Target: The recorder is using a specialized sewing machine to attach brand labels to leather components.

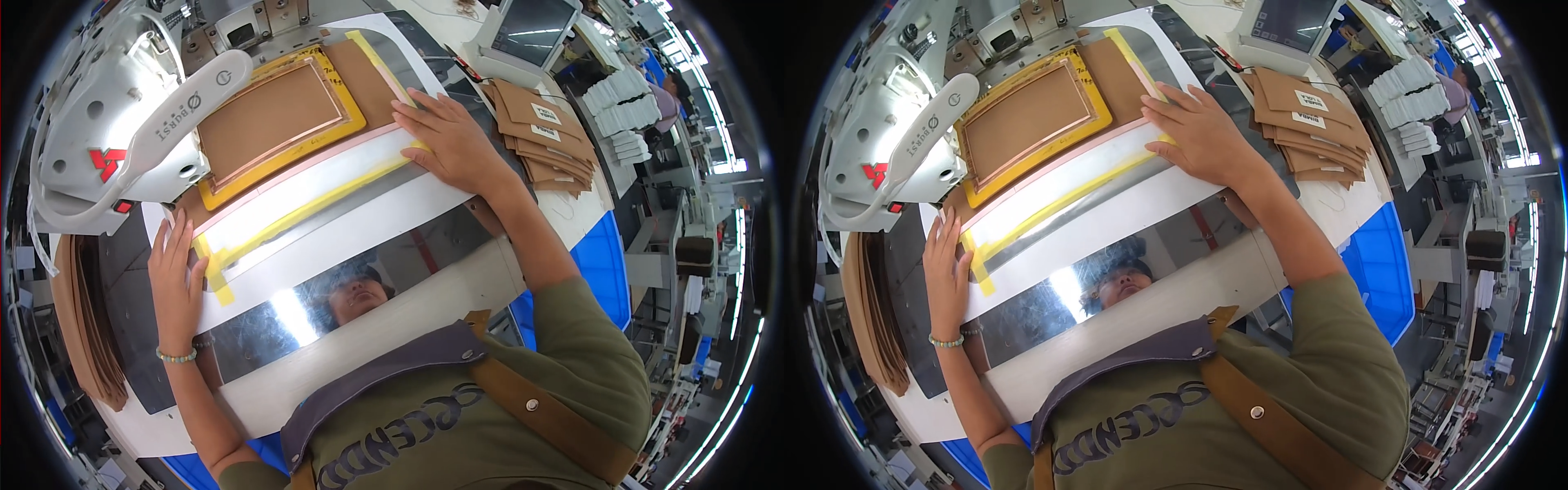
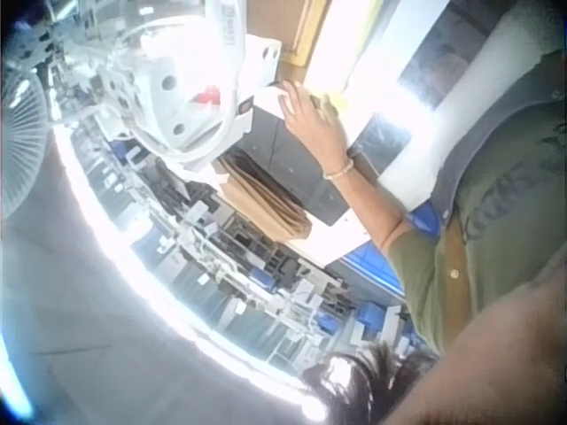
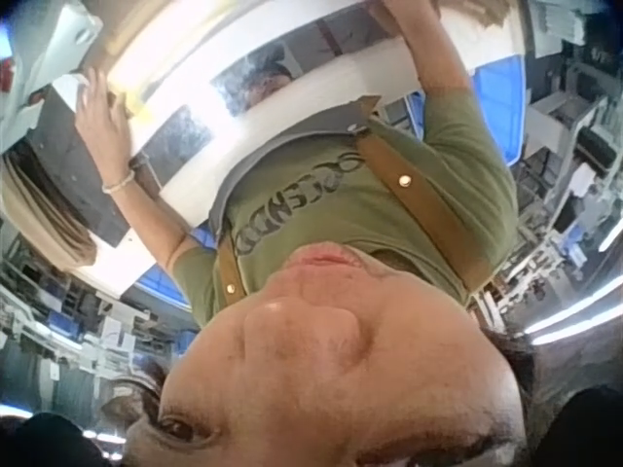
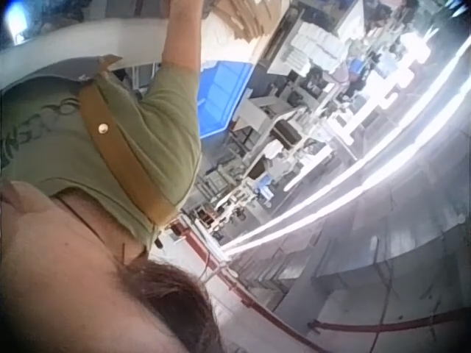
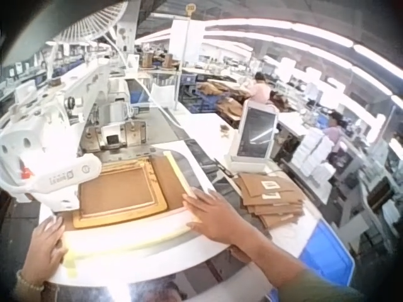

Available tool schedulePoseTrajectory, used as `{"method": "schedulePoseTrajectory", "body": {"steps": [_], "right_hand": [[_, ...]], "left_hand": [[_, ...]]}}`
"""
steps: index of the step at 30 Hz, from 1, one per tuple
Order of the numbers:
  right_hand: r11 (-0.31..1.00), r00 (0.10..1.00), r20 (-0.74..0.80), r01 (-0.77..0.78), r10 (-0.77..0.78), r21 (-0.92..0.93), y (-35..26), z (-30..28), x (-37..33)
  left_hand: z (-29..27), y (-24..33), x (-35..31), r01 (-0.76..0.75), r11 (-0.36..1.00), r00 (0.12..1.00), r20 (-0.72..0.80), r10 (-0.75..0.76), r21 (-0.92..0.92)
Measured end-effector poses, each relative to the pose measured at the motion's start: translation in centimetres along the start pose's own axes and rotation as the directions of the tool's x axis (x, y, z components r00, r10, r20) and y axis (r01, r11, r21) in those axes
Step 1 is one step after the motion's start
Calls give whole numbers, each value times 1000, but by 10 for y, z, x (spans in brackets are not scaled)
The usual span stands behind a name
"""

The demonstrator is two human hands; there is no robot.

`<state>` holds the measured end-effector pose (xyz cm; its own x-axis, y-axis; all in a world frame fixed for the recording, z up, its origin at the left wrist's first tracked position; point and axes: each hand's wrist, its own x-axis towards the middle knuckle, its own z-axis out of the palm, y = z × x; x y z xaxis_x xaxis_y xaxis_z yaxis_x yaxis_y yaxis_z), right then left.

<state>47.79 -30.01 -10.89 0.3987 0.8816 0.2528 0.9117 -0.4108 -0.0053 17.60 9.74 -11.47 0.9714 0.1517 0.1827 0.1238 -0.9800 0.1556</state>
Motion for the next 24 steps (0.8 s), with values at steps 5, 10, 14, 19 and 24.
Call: {"method": "schedulePoseTrajectory", "body": {"steps": [5, 10, 14, 19, 24], "right_hand": [[1000, 1000, -17, -15, 15, -19, 0, 1, -2], [999, 998, -32, -46, 45, -13, 4, 5, -9], [1000, 990, -143, 2, -3, -5, 4, 17, -5], [997, 963, -260, -71, 72, 16, 25, -10, -6], [923, 841, -435, -381, 321, -57, 138, -72, -67]], "left_hand": [[1, 2, -1, 11, 1000, 1000, 3, -11, 2], [-1, 4, 5, -45, 999, 999, 12, 46, -30], [3, -8, -1, -54, 999, 999, 8, 54, -2], [1, -6, -3, -26, 1000, 1000, -2, 26, -12], [-38, 33, 0, -149, 925, 984, -142, 104, -351]]}}
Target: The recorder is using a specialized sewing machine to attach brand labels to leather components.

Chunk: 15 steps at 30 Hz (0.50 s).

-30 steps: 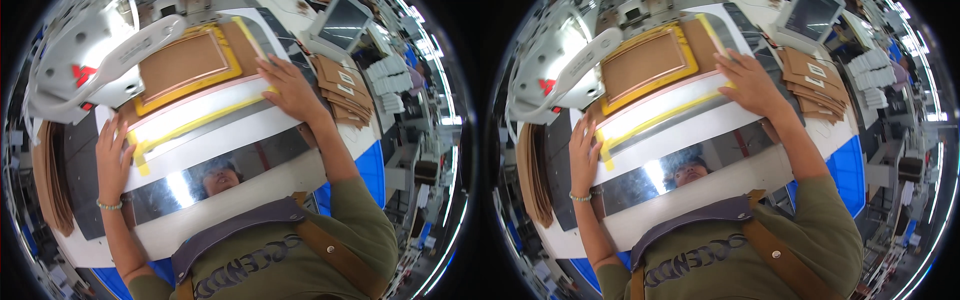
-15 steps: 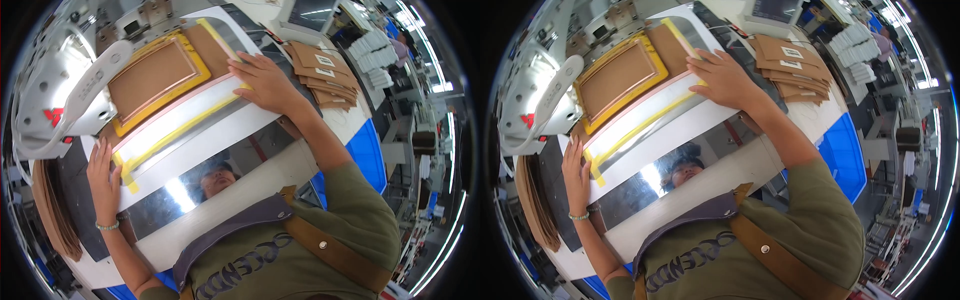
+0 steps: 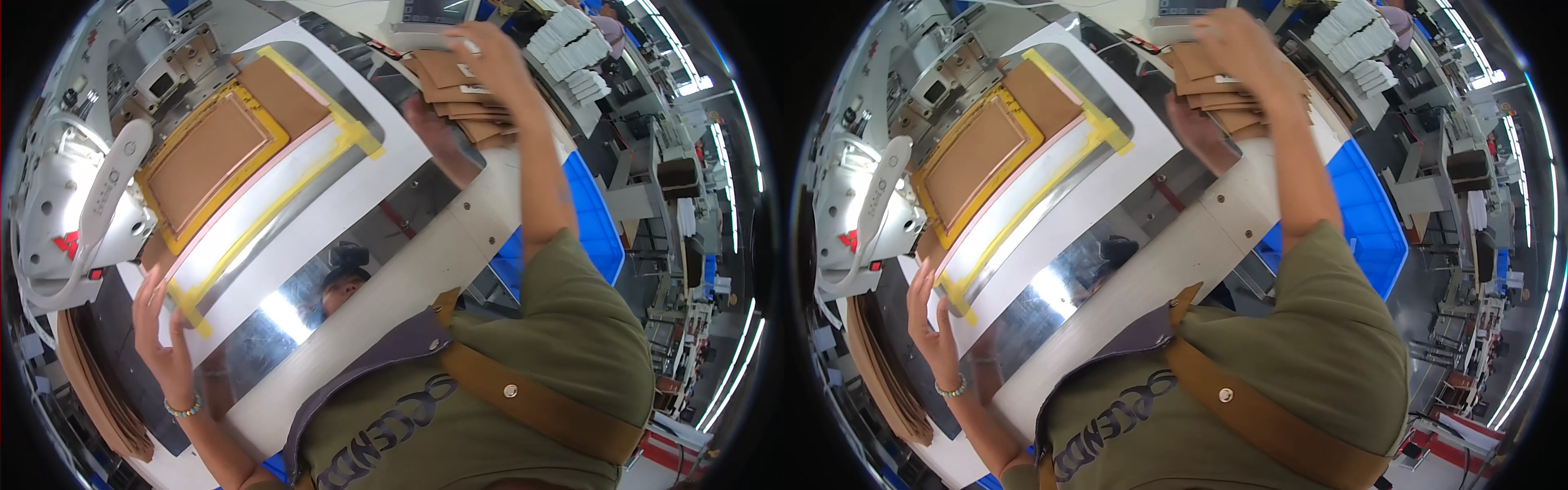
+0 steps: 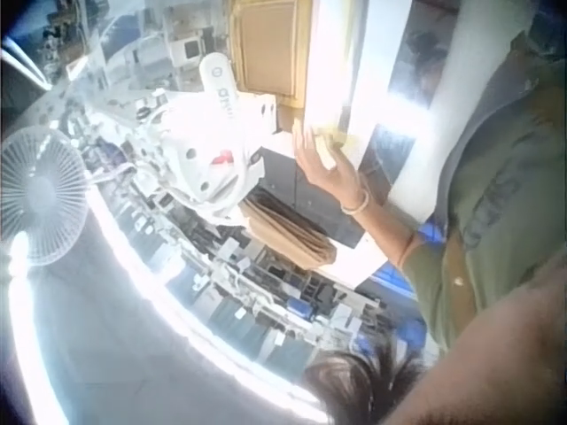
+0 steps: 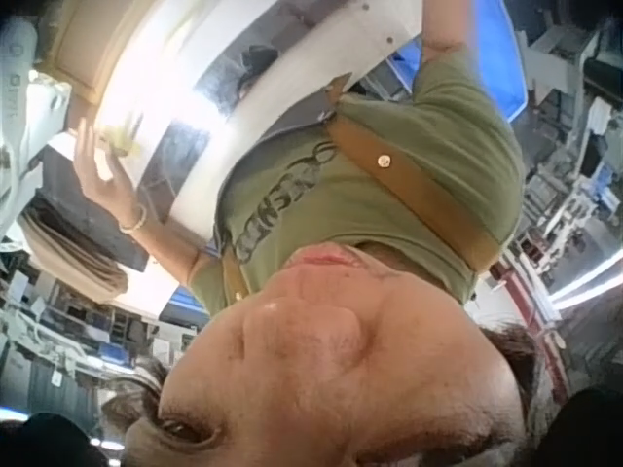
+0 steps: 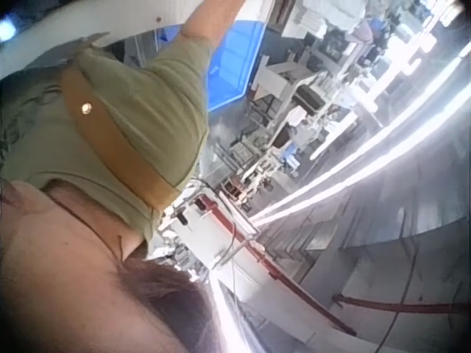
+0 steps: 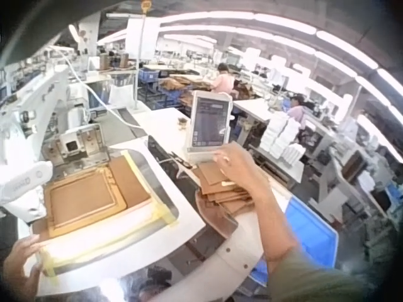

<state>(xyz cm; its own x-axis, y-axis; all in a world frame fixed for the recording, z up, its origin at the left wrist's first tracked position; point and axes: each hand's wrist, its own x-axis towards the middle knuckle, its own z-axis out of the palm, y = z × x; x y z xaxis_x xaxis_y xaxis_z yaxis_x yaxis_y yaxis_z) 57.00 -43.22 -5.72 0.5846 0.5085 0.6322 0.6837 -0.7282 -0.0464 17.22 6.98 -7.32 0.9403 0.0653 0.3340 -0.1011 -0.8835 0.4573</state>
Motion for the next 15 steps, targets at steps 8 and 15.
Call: {"method": "schedulePoseTrajectory", "body": {"steps": [8, 15], "right_hand": [[881, 776, 601, -407, 194, 241, 143, 32, -32], [731, 790, 588, -503, 173, 461, 141, -9, -7]], "left_hand": [[2, 165, 32, -133, -17, 866, -124, 483, -991], [24, 240, 12, -316, -565, 919, -394, 16, -762]]}}
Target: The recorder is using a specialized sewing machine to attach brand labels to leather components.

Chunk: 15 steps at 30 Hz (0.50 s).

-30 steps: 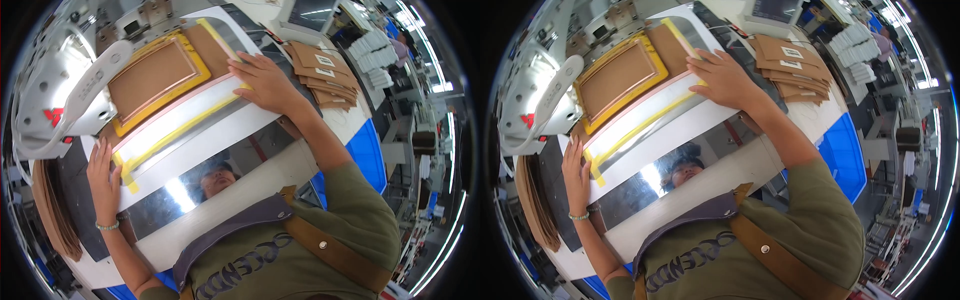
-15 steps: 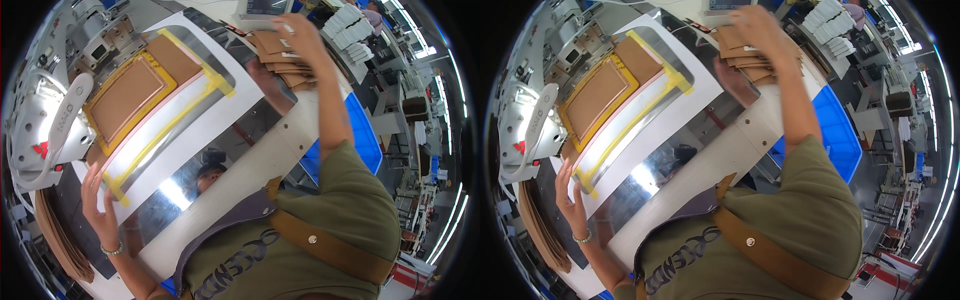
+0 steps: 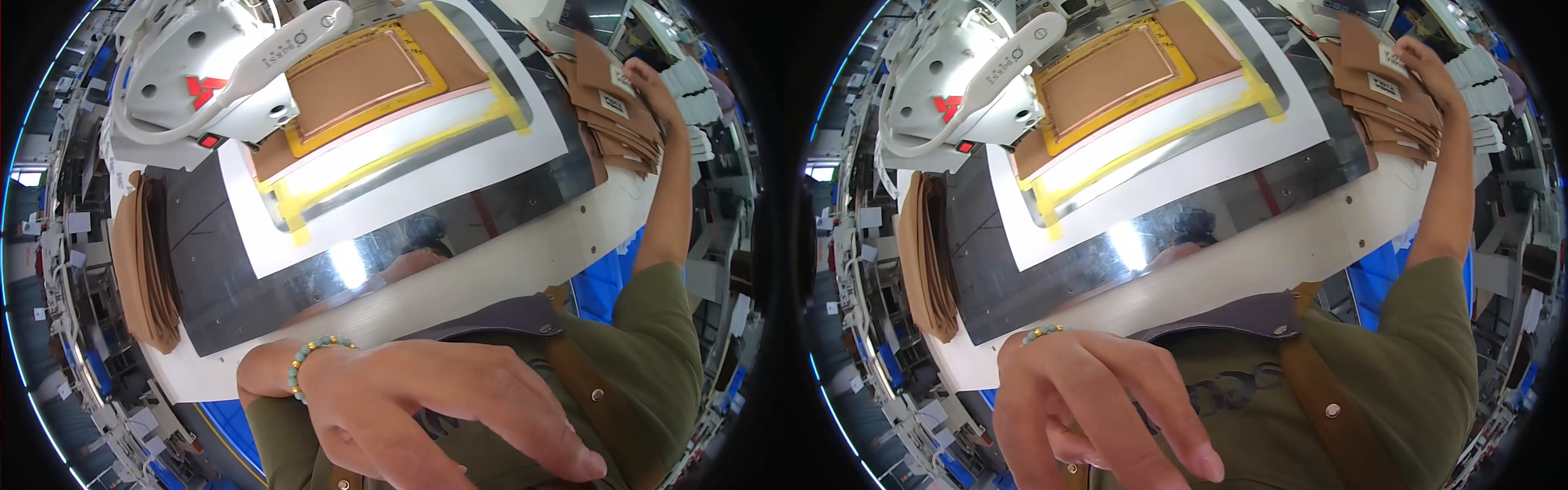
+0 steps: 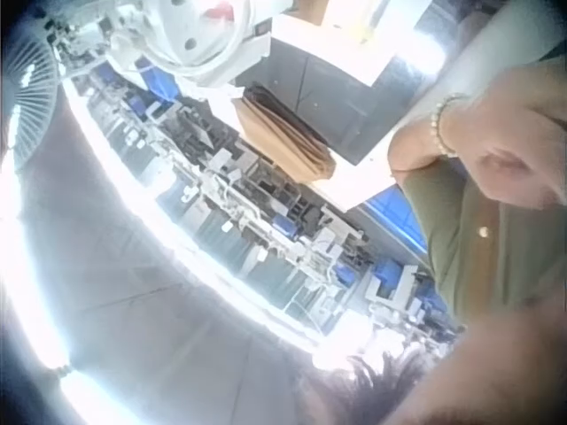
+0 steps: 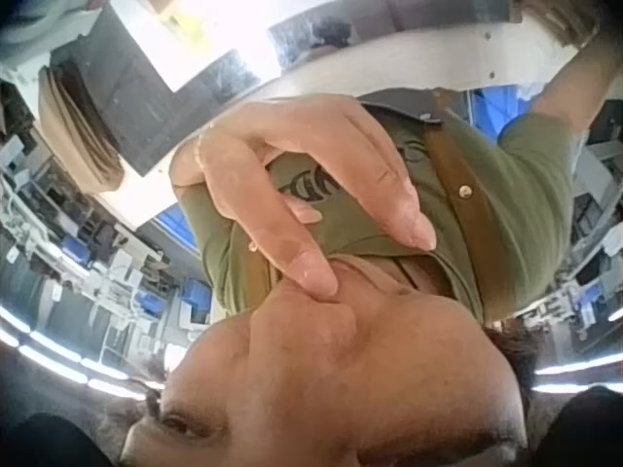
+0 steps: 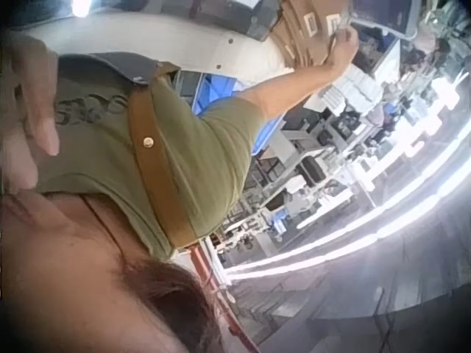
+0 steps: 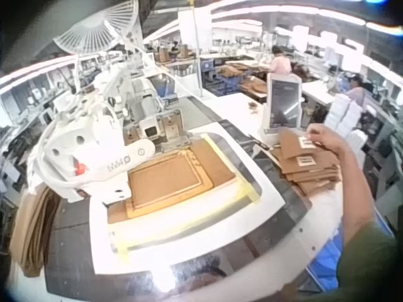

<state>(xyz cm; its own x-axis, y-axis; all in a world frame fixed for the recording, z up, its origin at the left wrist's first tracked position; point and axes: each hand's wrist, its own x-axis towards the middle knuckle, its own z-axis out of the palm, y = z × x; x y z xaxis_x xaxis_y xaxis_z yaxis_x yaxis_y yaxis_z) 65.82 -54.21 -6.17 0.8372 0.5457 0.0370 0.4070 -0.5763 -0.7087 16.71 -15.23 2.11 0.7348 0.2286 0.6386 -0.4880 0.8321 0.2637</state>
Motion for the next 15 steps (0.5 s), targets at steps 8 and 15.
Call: {"method": "schedulePoseTrajectory", "body": {"steps": [8, 15], "right_hand": [[929, 973, 23, 212, -229, 305, -244, 165, 43], [538, 559, 84, 821, -825, -190, -300, 319, 131]], "left_hand": [[8, -10, -2, 37, 995, 996, 87, -29, -96], [-23, 40, 37, 509, 856, 834, 197, -516, 86]]}}
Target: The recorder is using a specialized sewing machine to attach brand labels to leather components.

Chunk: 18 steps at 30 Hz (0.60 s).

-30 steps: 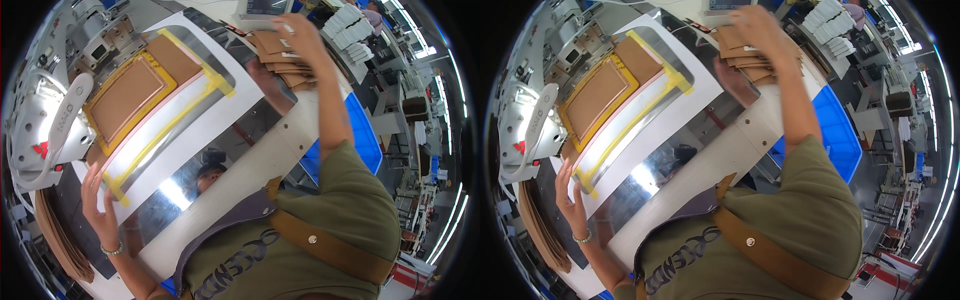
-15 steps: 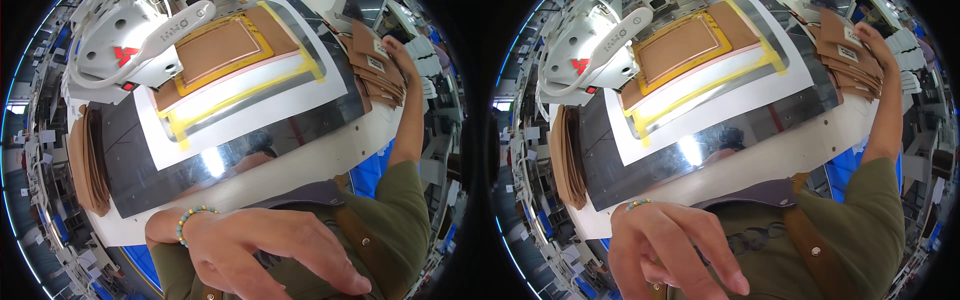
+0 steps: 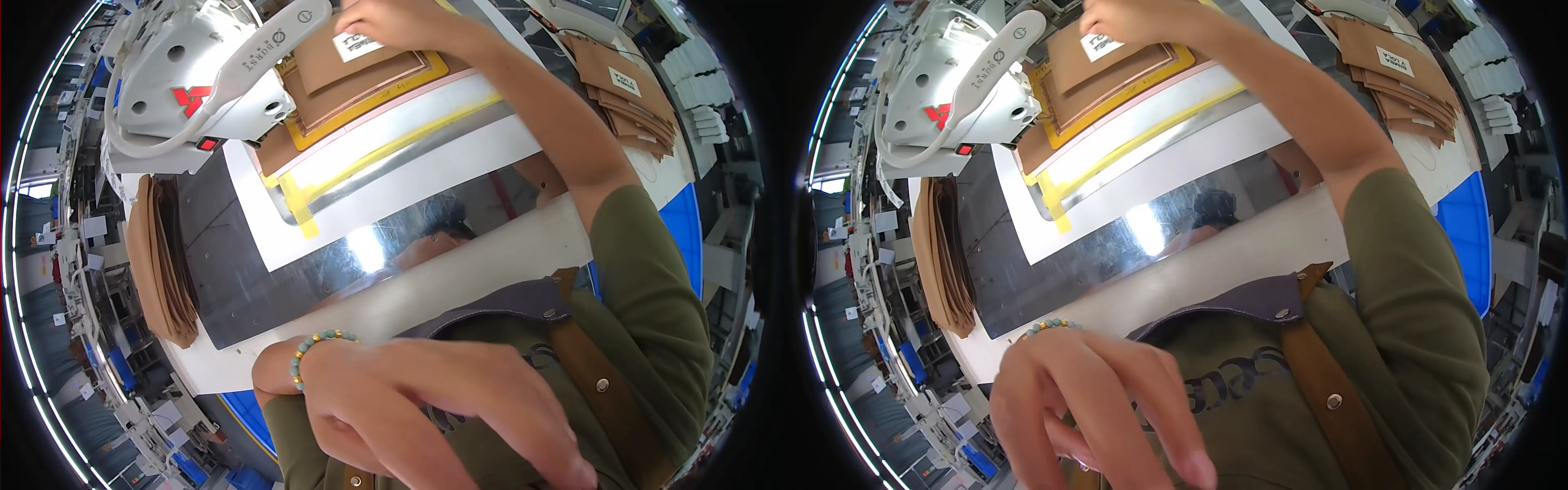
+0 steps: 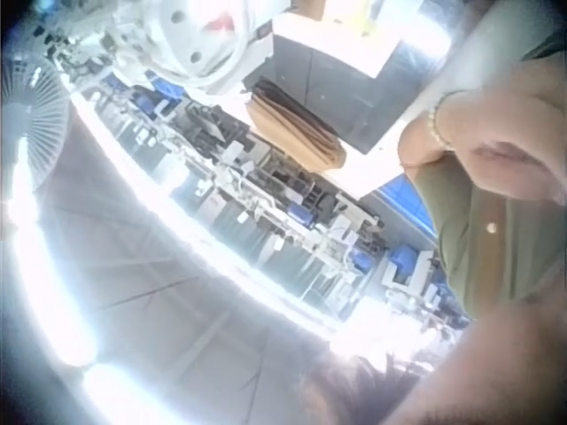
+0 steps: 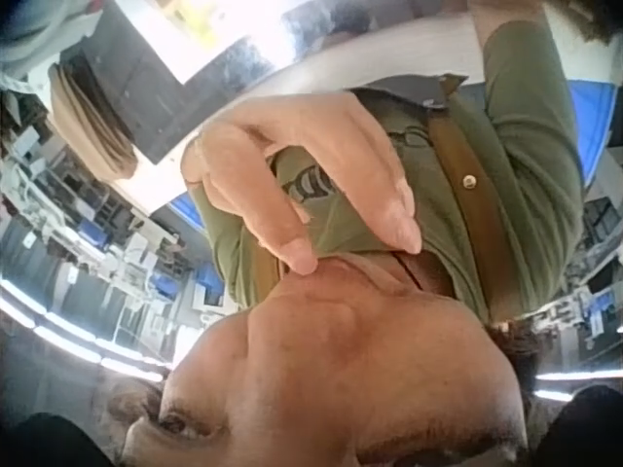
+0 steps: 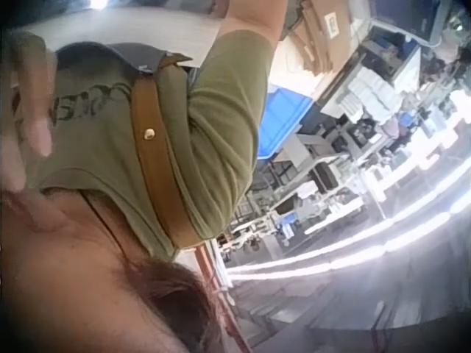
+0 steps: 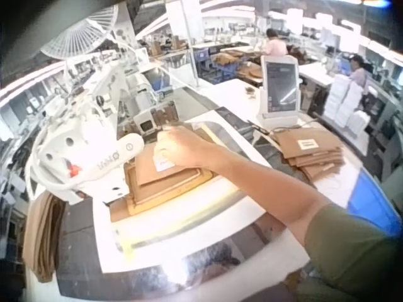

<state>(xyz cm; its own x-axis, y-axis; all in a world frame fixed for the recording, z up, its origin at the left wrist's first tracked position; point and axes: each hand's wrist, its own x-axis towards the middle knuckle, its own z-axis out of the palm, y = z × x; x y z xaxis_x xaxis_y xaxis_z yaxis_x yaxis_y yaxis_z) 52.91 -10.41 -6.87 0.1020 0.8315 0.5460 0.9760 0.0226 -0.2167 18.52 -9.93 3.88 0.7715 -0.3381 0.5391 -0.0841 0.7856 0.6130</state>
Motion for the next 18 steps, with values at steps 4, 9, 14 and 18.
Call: {"method": "schedulePoseTrajectory", "body": {"steps": [4, 9, 14, 18], "right_hand": [[964, 997, 60, -30, 47, -263, -20, 33, -3], [964, 977, 144, -120, 157, -238, -34, 45, -7], [960, 985, 157, -30, 77, -279, -23, 56, -7], [985, 991, 127, -21, 43, -174, -19, 59, -13]], "left_hand": [[-39, 18, -41, 210, 866, 914, -405, -11, 453], [-143, 47, -113, 629, 128, 706, -632, 320, 767], [-220, 80, -138, 522, -565, 852, -420, 313, 639], [-256, 85, -122, 536, -576, 821, -539, 187, 617]]}}
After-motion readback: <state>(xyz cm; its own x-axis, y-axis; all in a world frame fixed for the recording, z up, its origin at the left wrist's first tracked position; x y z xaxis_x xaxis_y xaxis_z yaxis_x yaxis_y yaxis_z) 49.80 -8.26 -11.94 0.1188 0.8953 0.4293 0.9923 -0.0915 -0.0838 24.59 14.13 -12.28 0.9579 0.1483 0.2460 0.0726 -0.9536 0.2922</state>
